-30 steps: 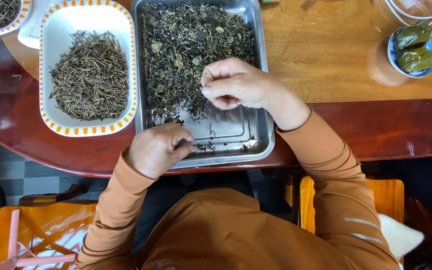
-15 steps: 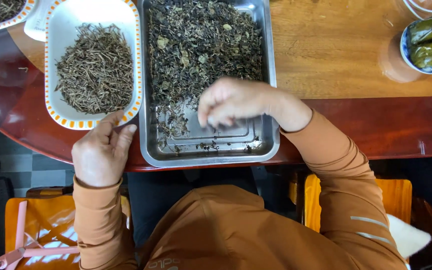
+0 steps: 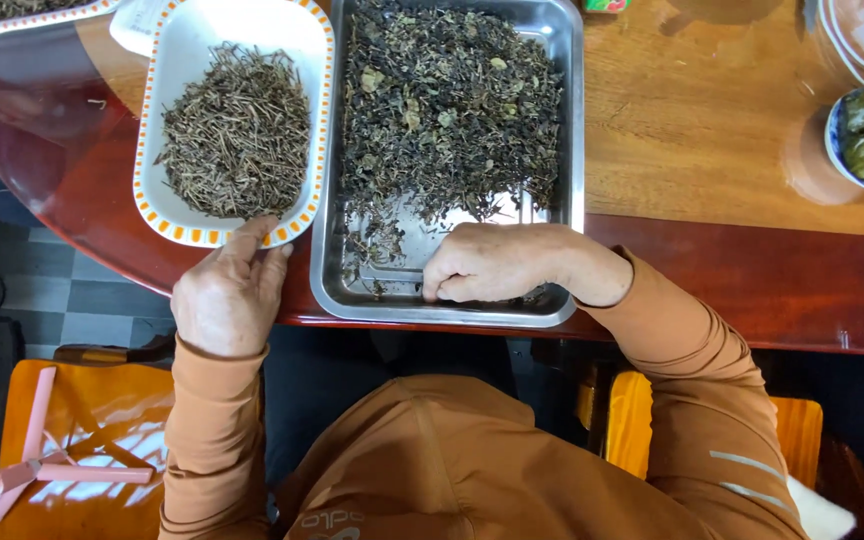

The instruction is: The person sits and uses both hands to sort through a pile of dried herbs in a metal tray. They pick out specific pieces and transfer them into a white bowl with an orange patterned rim placed to the left.

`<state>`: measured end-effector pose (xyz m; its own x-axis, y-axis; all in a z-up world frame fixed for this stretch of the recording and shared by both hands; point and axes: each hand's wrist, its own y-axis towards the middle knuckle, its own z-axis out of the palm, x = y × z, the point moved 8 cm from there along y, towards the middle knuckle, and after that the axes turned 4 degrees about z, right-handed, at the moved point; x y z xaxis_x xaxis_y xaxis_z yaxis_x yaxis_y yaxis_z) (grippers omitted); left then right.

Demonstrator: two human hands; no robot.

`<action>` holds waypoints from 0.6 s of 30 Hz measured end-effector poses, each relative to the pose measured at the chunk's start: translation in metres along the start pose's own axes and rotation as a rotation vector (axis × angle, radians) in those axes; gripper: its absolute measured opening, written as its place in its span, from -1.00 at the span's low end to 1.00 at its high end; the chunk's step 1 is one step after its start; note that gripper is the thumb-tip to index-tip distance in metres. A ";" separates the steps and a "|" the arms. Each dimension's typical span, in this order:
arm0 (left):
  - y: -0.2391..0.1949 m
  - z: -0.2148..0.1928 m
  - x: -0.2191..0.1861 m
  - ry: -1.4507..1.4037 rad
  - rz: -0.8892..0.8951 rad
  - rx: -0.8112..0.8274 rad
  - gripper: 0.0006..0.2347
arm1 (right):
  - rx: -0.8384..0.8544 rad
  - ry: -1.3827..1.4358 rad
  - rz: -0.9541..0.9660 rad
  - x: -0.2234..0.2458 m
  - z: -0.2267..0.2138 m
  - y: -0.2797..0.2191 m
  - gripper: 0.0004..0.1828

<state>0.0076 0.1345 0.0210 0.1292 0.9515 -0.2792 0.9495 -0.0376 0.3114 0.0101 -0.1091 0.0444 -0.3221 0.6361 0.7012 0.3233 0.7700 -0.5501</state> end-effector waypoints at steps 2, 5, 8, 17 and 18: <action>-0.008 -0.003 0.002 0.016 -0.002 0.004 -0.75 | 0.009 0.000 -0.004 0.004 -0.001 -0.002 -0.66; -0.017 -0.006 0.002 0.017 -0.003 0.015 -0.75 | 0.030 0.013 -0.012 0.012 0.001 -0.006 -0.67; -0.026 -0.012 0.001 -0.013 0.002 0.000 -0.75 | 0.058 0.034 -0.022 0.018 0.008 -0.003 -0.67; -0.046 -0.030 -0.005 -0.052 0.012 -0.005 -0.80 | 0.085 0.079 -0.028 0.019 0.016 -0.001 -0.68; -0.046 -0.032 -0.007 -0.074 0.014 0.002 -0.80 | 0.080 0.107 -0.018 0.020 0.013 -0.002 -0.68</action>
<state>-0.0465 0.1396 0.0378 0.1635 0.9258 -0.3408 0.9481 -0.0519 0.3138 -0.0092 -0.0974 0.0538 -0.2288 0.6163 0.7535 0.2447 0.7856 -0.5683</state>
